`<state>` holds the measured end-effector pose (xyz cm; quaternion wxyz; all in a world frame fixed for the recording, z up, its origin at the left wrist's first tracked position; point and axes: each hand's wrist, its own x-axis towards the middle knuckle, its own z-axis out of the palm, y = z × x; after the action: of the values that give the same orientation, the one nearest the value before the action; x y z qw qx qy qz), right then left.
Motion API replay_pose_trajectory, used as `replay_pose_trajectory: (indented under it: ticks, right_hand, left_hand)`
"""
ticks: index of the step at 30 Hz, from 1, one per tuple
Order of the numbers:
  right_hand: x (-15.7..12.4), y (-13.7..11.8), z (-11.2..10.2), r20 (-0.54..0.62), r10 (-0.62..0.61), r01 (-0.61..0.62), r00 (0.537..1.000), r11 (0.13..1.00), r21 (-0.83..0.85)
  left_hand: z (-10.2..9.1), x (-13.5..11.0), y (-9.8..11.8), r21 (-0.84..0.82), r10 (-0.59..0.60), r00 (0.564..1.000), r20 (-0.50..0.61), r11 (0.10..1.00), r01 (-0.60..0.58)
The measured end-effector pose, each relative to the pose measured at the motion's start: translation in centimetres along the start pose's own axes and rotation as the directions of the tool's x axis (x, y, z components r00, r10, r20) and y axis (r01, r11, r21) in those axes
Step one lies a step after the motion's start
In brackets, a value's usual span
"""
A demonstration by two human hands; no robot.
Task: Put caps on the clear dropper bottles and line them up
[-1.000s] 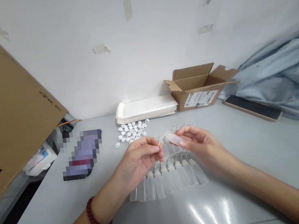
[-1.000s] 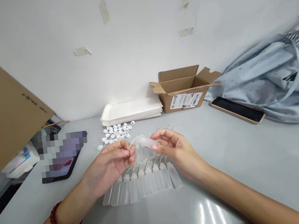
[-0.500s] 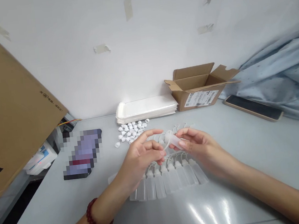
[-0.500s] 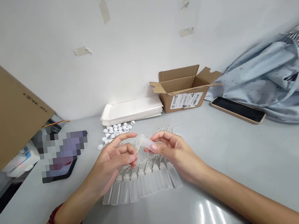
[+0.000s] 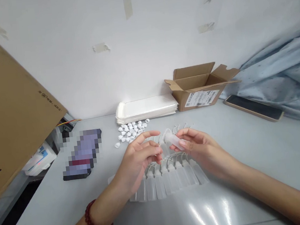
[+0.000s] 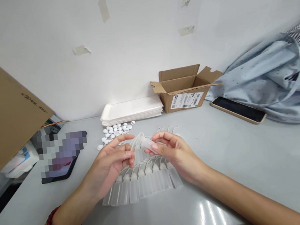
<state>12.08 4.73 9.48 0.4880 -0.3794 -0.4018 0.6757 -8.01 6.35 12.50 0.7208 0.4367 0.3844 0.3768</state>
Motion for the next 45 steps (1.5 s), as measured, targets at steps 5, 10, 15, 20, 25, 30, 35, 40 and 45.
replay_pose_trajectory:
  ticks: [5, 10, 15, 20, 25, 30, 35, 40, 45]
  right_hand:
    - [0.0, 0.1, -0.1, -0.036, -0.027, 0.025, 0.999, 0.999, -0.038]
    - [0.0, 0.1, -0.1, -0.064, -0.057, 0.051, 0.996, 0.994, -0.098]
    - [-0.1, 0.0, 0.0, -0.078, -0.064, 0.050, 0.995, 0.985, -0.164]
    - [-0.1, -0.1, 0.1, -0.066, -0.052, 0.039, 0.996, 0.983, -0.177]
    - [-0.1, -0.1, 0.1, -0.059, -0.052, 0.040, 0.997, 0.983, -0.178]
    - [-0.2, -0.2, 0.2, -0.060, -0.058, 0.046, 0.997, 0.982, -0.181]
    - [-0.3, -0.1, 0.3, -0.050, -0.048, 0.039, 0.998, 0.985, -0.169]
    - [-0.2, 0.0, 0.1, -0.017, -0.053, 0.050, 0.998, 0.986, -0.161]
    - [-0.2, 0.0, 0.1, 0.004, -0.042, 0.042, 0.999, 0.987, -0.156]
  left_hand:
    - [0.0, 0.1, 0.0, -0.111, -0.074, 0.997, -0.009, 0.991, 0.072]
    - [0.1, 0.0, 0.0, -0.098, -0.084, 0.996, -0.011, 0.992, 0.083]
    - [0.0, -0.2, 0.1, -0.006, -0.052, 0.998, -0.023, 0.999, 0.052]
    - [0.2, -0.3, 0.2, 0.071, -0.052, 0.999, -0.006, 0.996, 0.052]
    - [0.4, -0.3, 0.2, 0.173, -0.017, 1.000, -0.024, 0.985, 0.021]
    - [0.6, -0.5, 0.1, 0.329, 0.068, 0.997, -0.042, 0.943, -0.050]
    - [0.5, -0.6, -0.6, 0.547, 0.242, 0.970, -0.022, 0.815, -0.191]
    - [0.9, -0.8, -0.8, 0.728, 0.399, 0.917, 0.034, 0.618, -0.296]
    - [1.0, -0.8, -0.6, 0.720, 0.393, 0.919, 0.008, 0.636, -0.278]
